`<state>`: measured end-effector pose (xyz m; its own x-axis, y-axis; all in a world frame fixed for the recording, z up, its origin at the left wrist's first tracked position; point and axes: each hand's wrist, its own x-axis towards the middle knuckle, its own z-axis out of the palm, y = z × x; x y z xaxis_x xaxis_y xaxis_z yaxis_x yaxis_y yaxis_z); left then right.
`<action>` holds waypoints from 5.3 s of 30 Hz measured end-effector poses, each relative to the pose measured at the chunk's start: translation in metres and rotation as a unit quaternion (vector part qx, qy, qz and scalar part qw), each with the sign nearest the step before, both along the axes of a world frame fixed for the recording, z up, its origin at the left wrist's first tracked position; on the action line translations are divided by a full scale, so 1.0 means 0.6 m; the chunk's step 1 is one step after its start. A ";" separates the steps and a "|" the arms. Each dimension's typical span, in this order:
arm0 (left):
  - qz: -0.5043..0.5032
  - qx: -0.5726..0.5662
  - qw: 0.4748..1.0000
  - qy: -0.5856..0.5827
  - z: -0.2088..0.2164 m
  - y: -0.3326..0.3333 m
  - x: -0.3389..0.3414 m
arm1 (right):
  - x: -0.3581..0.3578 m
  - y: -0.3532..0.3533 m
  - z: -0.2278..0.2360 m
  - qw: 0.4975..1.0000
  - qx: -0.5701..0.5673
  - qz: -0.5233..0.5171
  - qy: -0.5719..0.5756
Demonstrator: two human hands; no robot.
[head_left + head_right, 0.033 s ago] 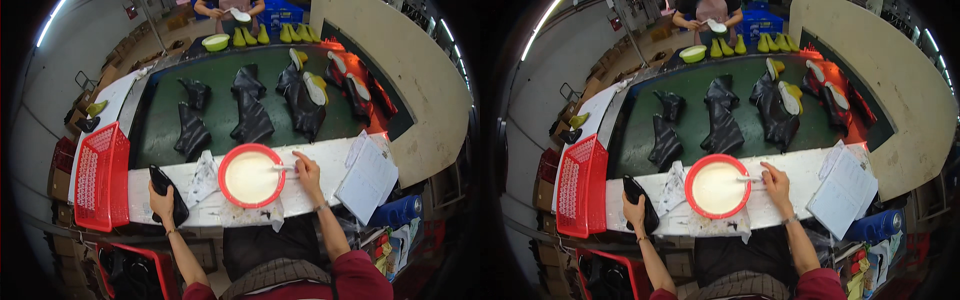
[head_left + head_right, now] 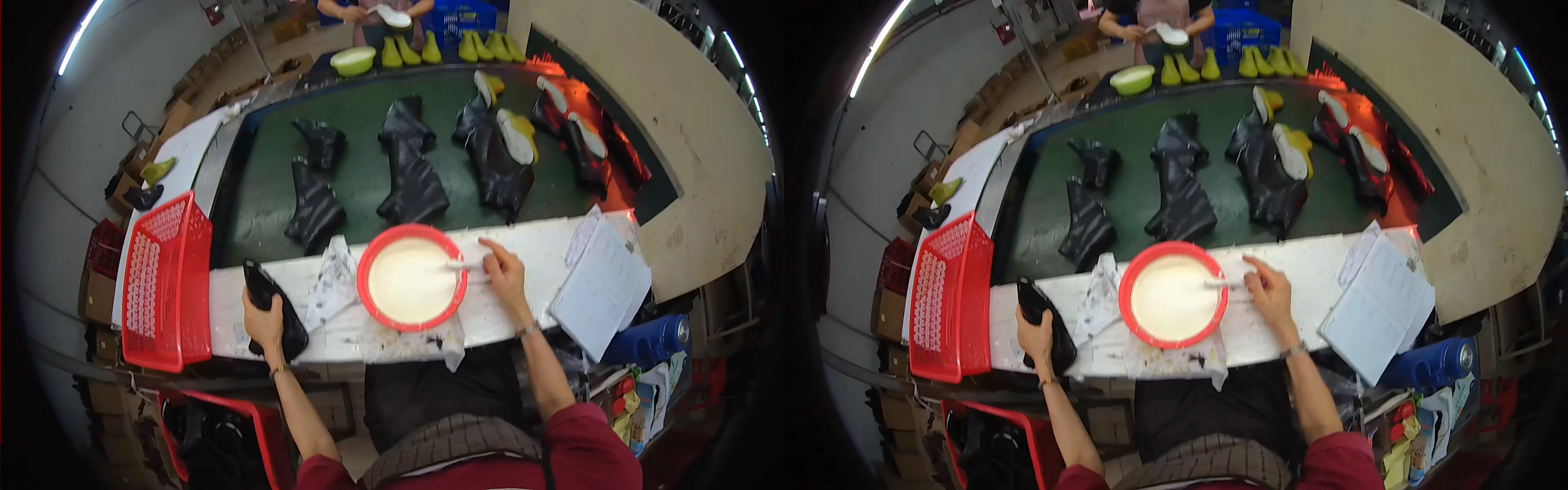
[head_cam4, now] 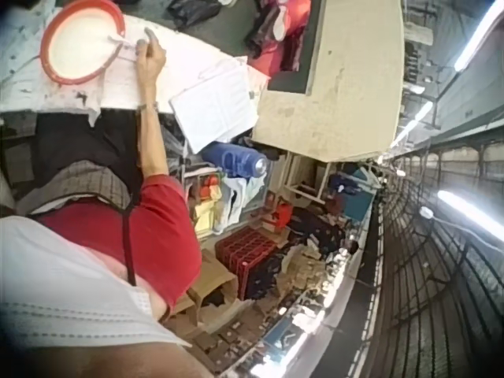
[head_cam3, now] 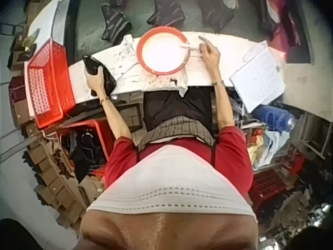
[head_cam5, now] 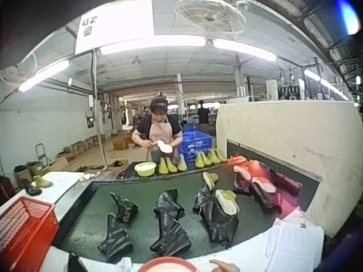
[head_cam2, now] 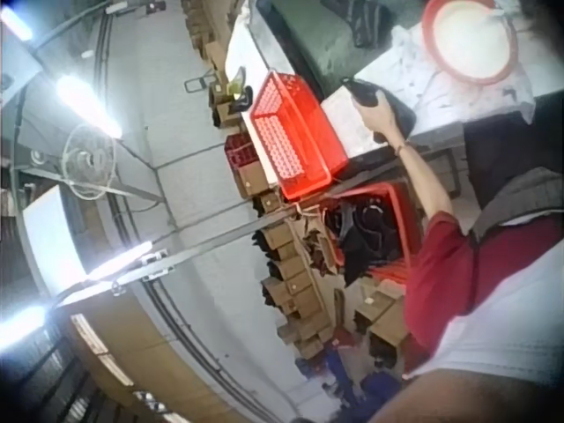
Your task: The person applies a white adhesive to the interior edges of black boots using a small brush. They pick up boots from a red basket, coat the seams, and place them on a green workbench. The person also writes on a clipboard and moves baskets around the workshop.
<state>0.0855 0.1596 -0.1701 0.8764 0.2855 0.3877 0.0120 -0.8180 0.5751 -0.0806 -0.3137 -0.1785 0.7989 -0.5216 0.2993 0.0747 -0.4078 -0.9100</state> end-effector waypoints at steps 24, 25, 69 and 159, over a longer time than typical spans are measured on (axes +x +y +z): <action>-0.425 -0.296 0.692 0.503 0.248 -0.215 -0.146 | 0.002 0.057 0.218 0.967 -0.133 0.213 -0.044; -0.429 -0.293 0.682 0.514 0.254 -0.220 -0.147 | 0.007 0.060 0.223 0.956 -0.190 0.215 -0.056; -0.413 -0.178 0.893 0.002 0.187 -0.254 -0.152 | 0.021 0.235 0.223 0.941 0.007 0.318 -0.114; -0.391 -0.761 0.411 0.315 0.097 -0.028 -0.168 | 0.025 0.089 0.235 0.955 -0.224 0.175 -0.088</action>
